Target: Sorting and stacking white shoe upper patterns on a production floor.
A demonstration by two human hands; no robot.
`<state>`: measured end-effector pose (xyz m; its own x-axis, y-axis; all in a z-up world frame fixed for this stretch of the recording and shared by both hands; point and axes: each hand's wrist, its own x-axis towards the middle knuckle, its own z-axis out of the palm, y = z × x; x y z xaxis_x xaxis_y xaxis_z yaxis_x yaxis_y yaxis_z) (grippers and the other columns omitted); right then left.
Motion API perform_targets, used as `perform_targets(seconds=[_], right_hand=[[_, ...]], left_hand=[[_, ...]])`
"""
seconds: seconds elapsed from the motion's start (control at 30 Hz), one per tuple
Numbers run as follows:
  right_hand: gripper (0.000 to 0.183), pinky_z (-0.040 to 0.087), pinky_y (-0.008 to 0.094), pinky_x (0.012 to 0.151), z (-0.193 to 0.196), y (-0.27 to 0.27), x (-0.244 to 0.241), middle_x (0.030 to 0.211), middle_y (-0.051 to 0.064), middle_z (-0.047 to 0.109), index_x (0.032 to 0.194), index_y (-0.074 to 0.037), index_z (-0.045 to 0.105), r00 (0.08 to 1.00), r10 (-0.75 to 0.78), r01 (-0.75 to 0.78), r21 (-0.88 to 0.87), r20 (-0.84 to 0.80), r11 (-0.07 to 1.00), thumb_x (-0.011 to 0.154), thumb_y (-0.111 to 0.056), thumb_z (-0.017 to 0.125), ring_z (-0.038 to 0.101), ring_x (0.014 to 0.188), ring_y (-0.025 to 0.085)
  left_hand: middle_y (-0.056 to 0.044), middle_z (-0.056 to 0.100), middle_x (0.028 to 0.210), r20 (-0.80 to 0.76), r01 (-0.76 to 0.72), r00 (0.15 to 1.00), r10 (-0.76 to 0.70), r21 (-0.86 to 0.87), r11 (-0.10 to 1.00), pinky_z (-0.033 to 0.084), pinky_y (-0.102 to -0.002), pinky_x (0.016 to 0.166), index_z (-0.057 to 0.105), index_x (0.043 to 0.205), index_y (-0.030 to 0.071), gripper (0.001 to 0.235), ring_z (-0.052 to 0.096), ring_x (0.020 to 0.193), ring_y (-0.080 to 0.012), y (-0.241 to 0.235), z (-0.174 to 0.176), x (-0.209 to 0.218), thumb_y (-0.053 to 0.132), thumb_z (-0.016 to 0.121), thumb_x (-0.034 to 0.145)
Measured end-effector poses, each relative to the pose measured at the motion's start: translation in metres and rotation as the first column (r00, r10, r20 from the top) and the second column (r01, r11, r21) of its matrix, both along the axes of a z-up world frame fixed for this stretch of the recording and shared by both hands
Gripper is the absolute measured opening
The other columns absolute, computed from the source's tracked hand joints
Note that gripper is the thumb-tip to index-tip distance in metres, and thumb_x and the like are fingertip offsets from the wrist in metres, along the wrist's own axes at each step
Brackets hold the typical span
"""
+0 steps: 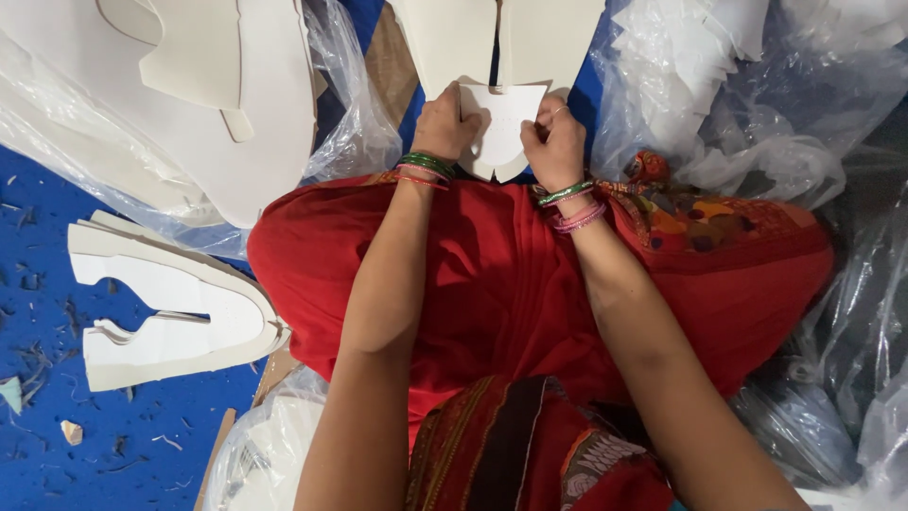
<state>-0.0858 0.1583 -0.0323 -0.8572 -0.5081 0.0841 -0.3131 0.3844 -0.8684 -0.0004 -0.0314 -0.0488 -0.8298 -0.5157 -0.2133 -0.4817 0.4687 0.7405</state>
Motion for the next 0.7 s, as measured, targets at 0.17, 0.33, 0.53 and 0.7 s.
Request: perform_targets(seconds=[0.17, 0.33, 0.53, 0.7], right_hand=[[0.020, 0.058, 0.032, 0.065, -0.003, 0.000, 0.001, 0.083, 0.011, 0.073, 0.104, 0.002, 0.064, 0.999, 0.007, -0.006, 0.008, -0.032, 1.000, 0.089, -0.002, 0.075, 0.074, 0.072, 0.021], [0.022, 0.058, 0.032, 0.066, 0.000, -0.002, 0.003, 0.084, 0.012, 0.073, 0.107, 0.003, 0.064, 0.998, -0.004, 0.003, -0.014, -0.057, 1.000, 0.088, -0.002, 0.075, 0.074, 0.073, 0.022], [0.019, 0.058, 0.032, 0.066, -0.002, -0.004, 0.005, 0.083, 0.011, 0.074, 0.102, 0.002, 0.063, 1.000, -0.029, 0.029, 0.040, -0.006, 0.999, 0.088, -0.003, 0.076, 0.075, 0.073, 0.021], [0.050, 0.057, 0.032, 0.067, 0.009, -0.005, 0.006, 0.077, 0.008, 0.068, 0.131, 0.000, 0.056, 0.998, -0.048, 0.051, 0.058, -0.050, 0.997, 0.087, -0.002, 0.078, 0.071, 0.071, 0.021]], left_hand=[[-0.030, 0.072, 0.099, -0.023, -0.022, 1.000, 0.021, -0.044, 0.999, 0.056, -0.048, 0.087, 0.056, 0.134, -0.007, 0.064, 0.070, 0.097, -0.0442, 0.005, -0.005, 0.001, 0.023, 0.075, 0.080], [-0.029, 0.072, 0.100, 0.030, -0.049, 0.998, 0.051, -0.077, 0.996, 0.055, -0.050, 0.087, 0.055, 0.136, -0.004, 0.063, 0.070, 0.096, -0.0447, 0.014, 0.019, -0.001, 0.023, 0.071, 0.081], [-0.026, 0.072, 0.099, 0.080, -0.078, 0.993, 0.088, -0.120, 0.990, 0.056, -0.052, 0.081, 0.055, 0.136, 0.000, 0.065, 0.070, 0.092, -0.0449, 0.020, 0.034, -0.004, 0.026, 0.072, 0.078], [-0.023, 0.074, 0.097, 0.169, -0.125, 0.976, 0.137, -0.079, 0.989, 0.055, -0.053, 0.079, 0.052, 0.128, 0.005, 0.065, 0.071, 0.092, -0.0426, 0.021, 0.082, -0.004, 0.035, 0.078, 0.076]])
